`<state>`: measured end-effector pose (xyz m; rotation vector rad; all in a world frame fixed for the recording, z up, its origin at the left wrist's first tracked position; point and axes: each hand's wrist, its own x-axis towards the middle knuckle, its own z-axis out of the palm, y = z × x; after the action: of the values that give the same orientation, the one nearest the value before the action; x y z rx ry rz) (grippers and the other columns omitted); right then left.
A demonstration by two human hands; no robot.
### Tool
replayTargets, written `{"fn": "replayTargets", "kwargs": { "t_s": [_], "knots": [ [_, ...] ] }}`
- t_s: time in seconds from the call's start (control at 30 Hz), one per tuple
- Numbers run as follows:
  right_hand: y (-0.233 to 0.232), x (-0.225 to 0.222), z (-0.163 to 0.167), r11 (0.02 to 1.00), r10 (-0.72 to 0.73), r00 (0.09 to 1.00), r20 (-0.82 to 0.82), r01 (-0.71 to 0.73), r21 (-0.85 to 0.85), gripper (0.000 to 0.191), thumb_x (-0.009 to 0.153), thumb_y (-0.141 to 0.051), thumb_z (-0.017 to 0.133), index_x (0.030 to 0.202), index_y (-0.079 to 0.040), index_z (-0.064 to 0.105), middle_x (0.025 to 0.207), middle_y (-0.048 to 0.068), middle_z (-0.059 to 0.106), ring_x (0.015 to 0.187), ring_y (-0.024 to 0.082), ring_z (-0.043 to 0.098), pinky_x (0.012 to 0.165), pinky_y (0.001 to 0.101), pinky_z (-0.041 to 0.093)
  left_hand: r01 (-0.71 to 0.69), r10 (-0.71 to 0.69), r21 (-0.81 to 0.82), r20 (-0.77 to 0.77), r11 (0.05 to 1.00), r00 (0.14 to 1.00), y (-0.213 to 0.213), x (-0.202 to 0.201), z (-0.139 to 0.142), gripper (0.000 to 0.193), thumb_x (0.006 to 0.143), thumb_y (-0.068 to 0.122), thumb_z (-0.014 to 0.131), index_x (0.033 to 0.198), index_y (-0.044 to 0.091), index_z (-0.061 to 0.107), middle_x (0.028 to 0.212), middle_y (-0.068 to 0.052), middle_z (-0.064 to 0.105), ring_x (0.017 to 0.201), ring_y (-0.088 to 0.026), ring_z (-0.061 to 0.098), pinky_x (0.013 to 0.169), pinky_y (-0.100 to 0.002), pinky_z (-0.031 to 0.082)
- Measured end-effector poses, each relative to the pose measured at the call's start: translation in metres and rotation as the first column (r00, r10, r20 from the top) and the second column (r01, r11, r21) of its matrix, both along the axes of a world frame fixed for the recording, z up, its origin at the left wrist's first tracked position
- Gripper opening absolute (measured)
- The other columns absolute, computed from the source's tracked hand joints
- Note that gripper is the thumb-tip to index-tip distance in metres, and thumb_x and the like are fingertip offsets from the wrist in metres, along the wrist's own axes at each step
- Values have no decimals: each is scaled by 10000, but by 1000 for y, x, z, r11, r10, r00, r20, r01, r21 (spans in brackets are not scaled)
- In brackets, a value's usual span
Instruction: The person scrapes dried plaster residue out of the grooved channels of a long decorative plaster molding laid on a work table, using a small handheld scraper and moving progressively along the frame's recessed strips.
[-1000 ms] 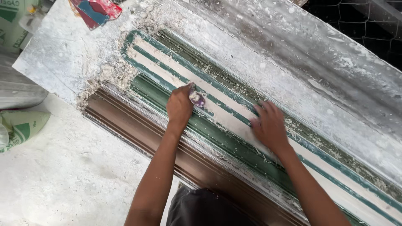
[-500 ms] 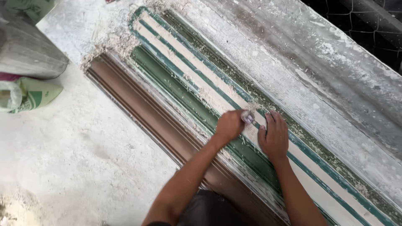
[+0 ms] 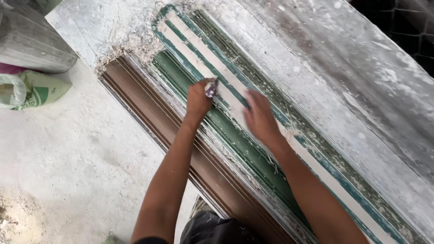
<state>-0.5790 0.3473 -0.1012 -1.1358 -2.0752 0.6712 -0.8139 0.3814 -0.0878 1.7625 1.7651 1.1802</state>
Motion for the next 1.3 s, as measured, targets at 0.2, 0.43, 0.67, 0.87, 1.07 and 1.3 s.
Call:
{"fn": "replayTargets", "kwargs": {
  "t_s": [0.2, 0.43, 0.67, 0.87, 1.07, 1.3],
  "knots": [
    [119, -92, 0, 958, 282, 955, 95, -274, -92, 213, 934, -47, 652, 1146, -63, 665, 1193, 138, 652, 1176, 312, 608, 1026, 404, 492, -181, 136, -252, -184, 951, 973, 12, -2, -11, 130, 896, 127, 647, 913, 34, 736, 888, -242, 722, 858, -461, 693, 795, -549, 571],
    [91, -37, -23, 944, 323, 946, -8, -323, -63, 117, 896, -54, 686, 1007, -77, 654, 981, 133, 645, 964, 324, 654, 874, 427, 525, -162, 133, -214, -146, 963, 980, -36, 58, -18, 155, 873, 98, 609, 963, 49, 726, 917, -232, 722, 856, -452, 703, 766, -561, 577],
    [36, 12, -7, 943, 331, 943, 30, -332, 16, 128, 925, -43, 637, 1042, -87, 667, 1061, 140, 681, 1121, 393, 639, 963, 476, 494, 26, -34, -201, -35, 979, 999, -81, 84, -4, 300, 801, 15, 579, 1027, 78, 765, 919, -231, 748, 834, -445, 708, 745, -550, 586],
    [104, -76, 1, 959, 275, 961, 27, -272, -86, 55, 960, -115, 682, 963, -66, 656, 928, 148, 656, 942, 344, 636, 852, 443, 499, -82, 55, -194, -141, 978, 988, -8, 9, -11, 239, 847, 75, 639, 1064, 77, 740, 912, -229, 733, 811, -396, 732, 727, -504, 610],
    [105, -64, -9, 949, 295, 954, 49, -286, -134, 68, 930, -75, 675, 991, -56, 650, 1003, 171, 649, 1000, 369, 638, 873, 441, 516, -150, 126, -150, -157, 977, 979, -11, 21, -21, 127, 858, 118, 669, 957, 71, 733, 912, -224, 731, 831, -441, 700, 749, -538, 579],
    [35, 19, -2, 920, 383, 923, -37, -385, -67, 324, 835, -118, 738, 1140, -66, 640, 1135, 140, 676, 1114, 345, 654, 984, 431, 511, -32, -11, -190, -223, 981, 975, -79, 101, -29, 140, 885, 67, 640, 1012, 54, 695, 1000, -180, 732, 922, -409, 700, 794, -521, 575]
  ]
}}
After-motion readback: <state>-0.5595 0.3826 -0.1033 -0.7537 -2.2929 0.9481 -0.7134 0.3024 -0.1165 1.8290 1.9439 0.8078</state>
